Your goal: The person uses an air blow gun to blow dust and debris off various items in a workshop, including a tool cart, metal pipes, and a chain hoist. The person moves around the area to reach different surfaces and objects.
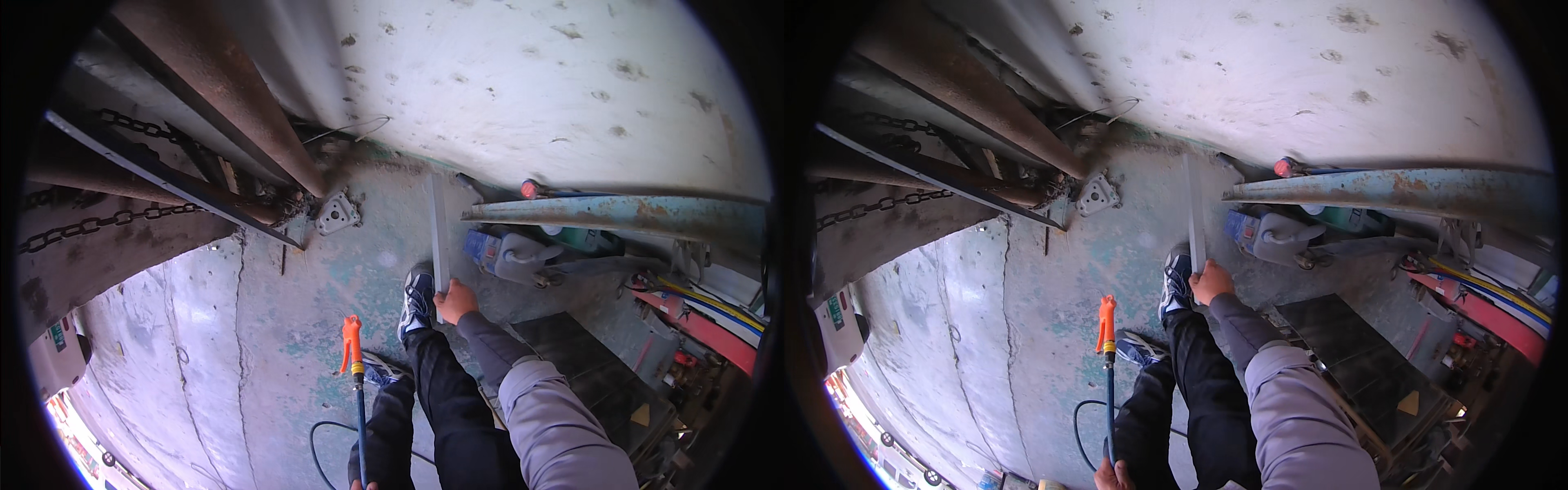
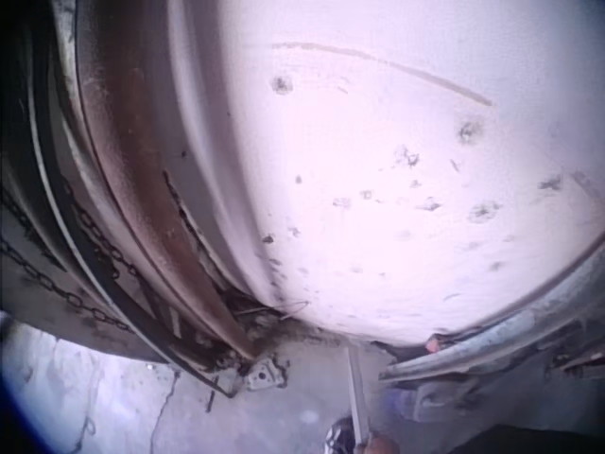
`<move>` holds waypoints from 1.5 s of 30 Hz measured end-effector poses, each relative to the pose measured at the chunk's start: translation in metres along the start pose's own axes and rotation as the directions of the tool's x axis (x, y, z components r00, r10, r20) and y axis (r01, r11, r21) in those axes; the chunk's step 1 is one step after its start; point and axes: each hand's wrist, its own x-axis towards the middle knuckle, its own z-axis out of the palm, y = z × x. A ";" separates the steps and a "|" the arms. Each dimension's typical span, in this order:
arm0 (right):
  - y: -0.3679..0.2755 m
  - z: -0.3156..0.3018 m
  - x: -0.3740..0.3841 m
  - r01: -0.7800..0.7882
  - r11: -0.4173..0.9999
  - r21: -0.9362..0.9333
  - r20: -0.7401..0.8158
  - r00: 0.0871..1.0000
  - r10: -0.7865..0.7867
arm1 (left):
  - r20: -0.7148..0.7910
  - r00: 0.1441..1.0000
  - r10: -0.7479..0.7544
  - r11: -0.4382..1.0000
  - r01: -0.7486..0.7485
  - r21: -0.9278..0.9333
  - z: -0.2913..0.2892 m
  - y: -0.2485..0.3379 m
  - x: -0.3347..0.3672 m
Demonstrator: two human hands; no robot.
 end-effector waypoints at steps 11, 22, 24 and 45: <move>0.025 0.027 -0.061 -0.170 0.985 -0.012 0.297 0.940 0.166 | 0.055 0.996 -0.071 0.995 0.074 -0.059 -0.016 -0.010 -0.005; 0.026 -0.142 -0.241 0.089 0.902 0.423 0.256 0.943 -0.213 | -0.028 0.998 -0.064 0.949 0.052 -0.311 -0.136 0.062 -0.025; 0.019 -0.182 -0.255 0.086 0.905 0.416 0.218 0.957 -0.192 | -0.028 1.000 0.004 0.970 -0.011 -0.243 -0.160 0.061 -0.031; -0.092 -0.251 -0.266 0.252 0.894 0.370 0.433 0.804 -0.406 | 0.129 0.992 -0.012 0.956 0.049 -0.289 -0.206 0.155 -0.055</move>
